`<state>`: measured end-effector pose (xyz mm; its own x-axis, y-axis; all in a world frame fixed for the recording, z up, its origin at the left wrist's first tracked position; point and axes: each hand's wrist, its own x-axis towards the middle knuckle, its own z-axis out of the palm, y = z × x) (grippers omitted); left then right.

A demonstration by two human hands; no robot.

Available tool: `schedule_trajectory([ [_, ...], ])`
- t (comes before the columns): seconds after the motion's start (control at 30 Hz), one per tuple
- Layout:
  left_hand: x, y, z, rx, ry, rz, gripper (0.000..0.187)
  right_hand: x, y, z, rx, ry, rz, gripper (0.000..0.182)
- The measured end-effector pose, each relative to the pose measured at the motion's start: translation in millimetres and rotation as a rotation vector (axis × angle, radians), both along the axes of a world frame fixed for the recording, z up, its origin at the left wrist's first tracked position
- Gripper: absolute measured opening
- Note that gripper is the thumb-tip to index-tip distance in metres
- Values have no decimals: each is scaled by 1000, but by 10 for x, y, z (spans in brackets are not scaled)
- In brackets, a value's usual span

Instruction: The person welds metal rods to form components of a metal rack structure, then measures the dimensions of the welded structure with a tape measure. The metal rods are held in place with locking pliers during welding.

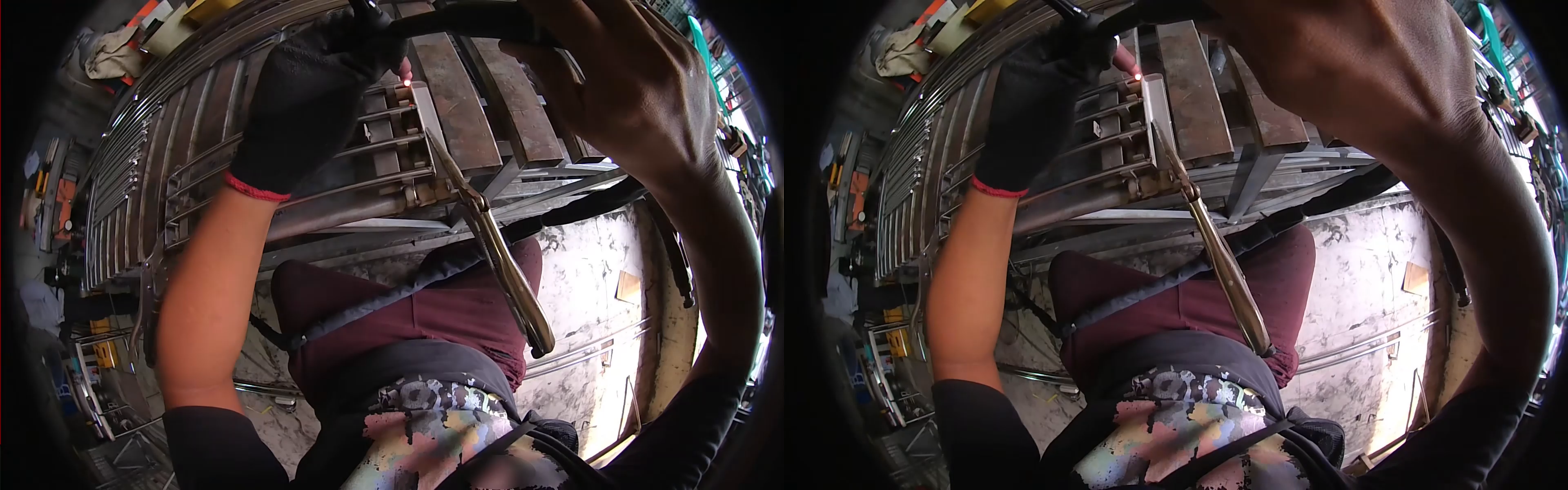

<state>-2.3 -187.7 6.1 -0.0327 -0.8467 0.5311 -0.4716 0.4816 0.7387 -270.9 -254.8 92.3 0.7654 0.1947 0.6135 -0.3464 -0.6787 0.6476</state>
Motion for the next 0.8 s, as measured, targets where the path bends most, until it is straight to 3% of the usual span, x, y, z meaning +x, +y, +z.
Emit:
schedule_trajectory([
  [0.13, -53, 137, 129, 59, -46, -30, 35, 15, 120, 138, -141, 142, -153, 48],
  [0.23, -61, 188, 118, 96, -47, 32, 34, 28, 93, 156, -130, 102, -54, 46],
  [0.33, -70, 232, 187, 179, -52, -16, 22, 67, 204, 314, 101, 151, -52, 46],
  [0.4, -78, 230, 167, 145, -35, -46, 23, 57, 218, 342, 122, 172, -60, 46],
  [0.5, -89, 228, 137, 141, 8, -69, 23, -5, 79, 239, -58, 137, 6, 46],
  [0.63, -124, 256, 155, 196, 49, -58, 21, -29, 113, 234, -72, 132, 18, 47],
  [0.73, -141, 251, 108, 126, -13, -84, 37, -94, 197, 204, -15, 144, -36, 46],
  [0.8, -99, 180, -46, 94, 46, -119, 36, -115, 203, 156, 57, 114, -9, 45],
])
